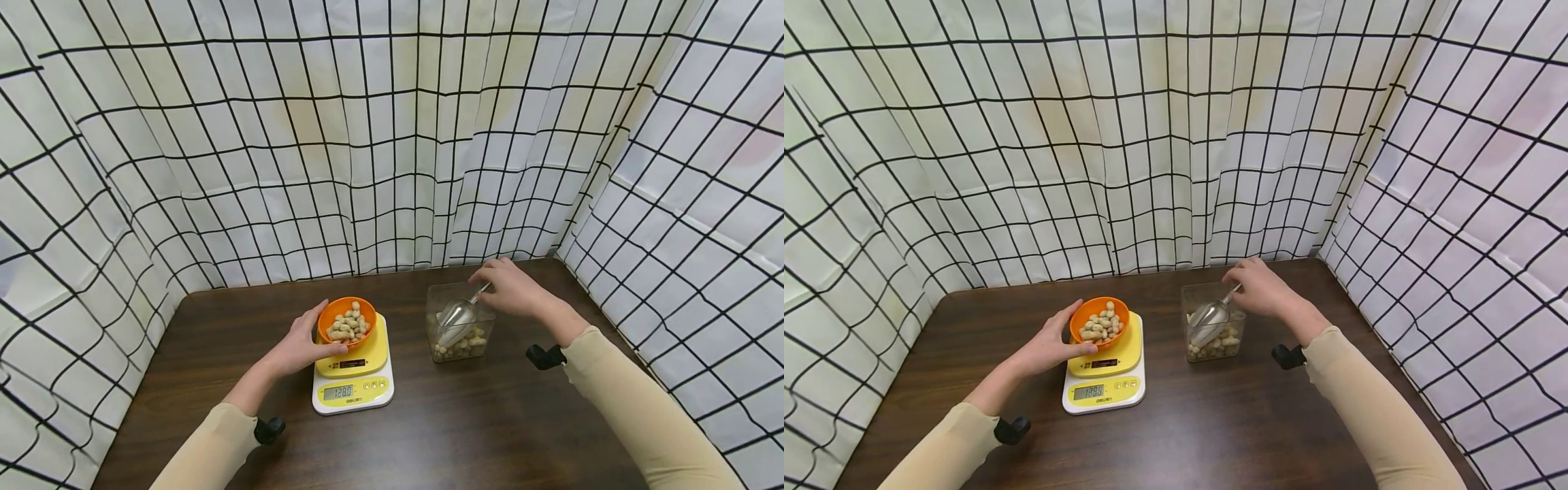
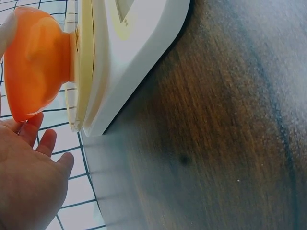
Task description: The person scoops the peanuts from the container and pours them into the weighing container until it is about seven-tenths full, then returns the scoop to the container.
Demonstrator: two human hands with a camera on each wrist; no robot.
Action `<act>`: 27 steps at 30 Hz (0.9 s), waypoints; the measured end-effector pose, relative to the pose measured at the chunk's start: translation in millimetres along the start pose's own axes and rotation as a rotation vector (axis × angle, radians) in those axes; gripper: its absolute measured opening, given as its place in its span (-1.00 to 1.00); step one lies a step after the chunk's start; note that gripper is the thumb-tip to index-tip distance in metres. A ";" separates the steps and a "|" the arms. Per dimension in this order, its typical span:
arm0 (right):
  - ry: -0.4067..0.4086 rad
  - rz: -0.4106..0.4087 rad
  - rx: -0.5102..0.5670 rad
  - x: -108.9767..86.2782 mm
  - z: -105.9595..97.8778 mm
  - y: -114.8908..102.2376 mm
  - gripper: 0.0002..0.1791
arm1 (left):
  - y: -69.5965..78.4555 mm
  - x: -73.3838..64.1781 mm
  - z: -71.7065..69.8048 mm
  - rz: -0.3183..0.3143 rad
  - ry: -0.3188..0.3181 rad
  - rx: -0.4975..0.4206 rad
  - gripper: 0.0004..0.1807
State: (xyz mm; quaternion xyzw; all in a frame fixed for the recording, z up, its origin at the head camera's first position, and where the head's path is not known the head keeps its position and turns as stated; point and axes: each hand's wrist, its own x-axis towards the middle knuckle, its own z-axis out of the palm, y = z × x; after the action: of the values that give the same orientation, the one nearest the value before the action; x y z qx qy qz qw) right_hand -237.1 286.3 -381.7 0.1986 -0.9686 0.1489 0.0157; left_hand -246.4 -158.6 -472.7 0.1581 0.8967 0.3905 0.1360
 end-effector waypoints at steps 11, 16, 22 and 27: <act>0.093 0.034 0.078 -12.8 -14.1 7.8 -0.38 | 2.9 -12.7 -13.5 0.031 0.052 0.011 0.26; 0.128 0.048 0.082 -28.1 -22.6 18.1 -0.30 | 5.7 -28.5 -29.3 0.033 0.110 0.090 0.19; 0.193 0.068 0.024 -53.1 -19.8 33.8 -0.23 | -2.6 -52.5 -48.2 0.077 0.231 0.355 0.16; 0.188 0.100 -0.071 -73.5 -1.7 44.4 -0.14 | -21.4 -70.0 -56.2 0.052 0.298 0.545 0.16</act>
State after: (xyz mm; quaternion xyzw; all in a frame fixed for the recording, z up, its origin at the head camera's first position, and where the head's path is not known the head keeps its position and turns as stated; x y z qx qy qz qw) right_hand -186.7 353.6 -399.2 0.1346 -0.9762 0.1330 0.1062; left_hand -206.9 -236.7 -443.2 0.1526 0.9741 0.1578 -0.0541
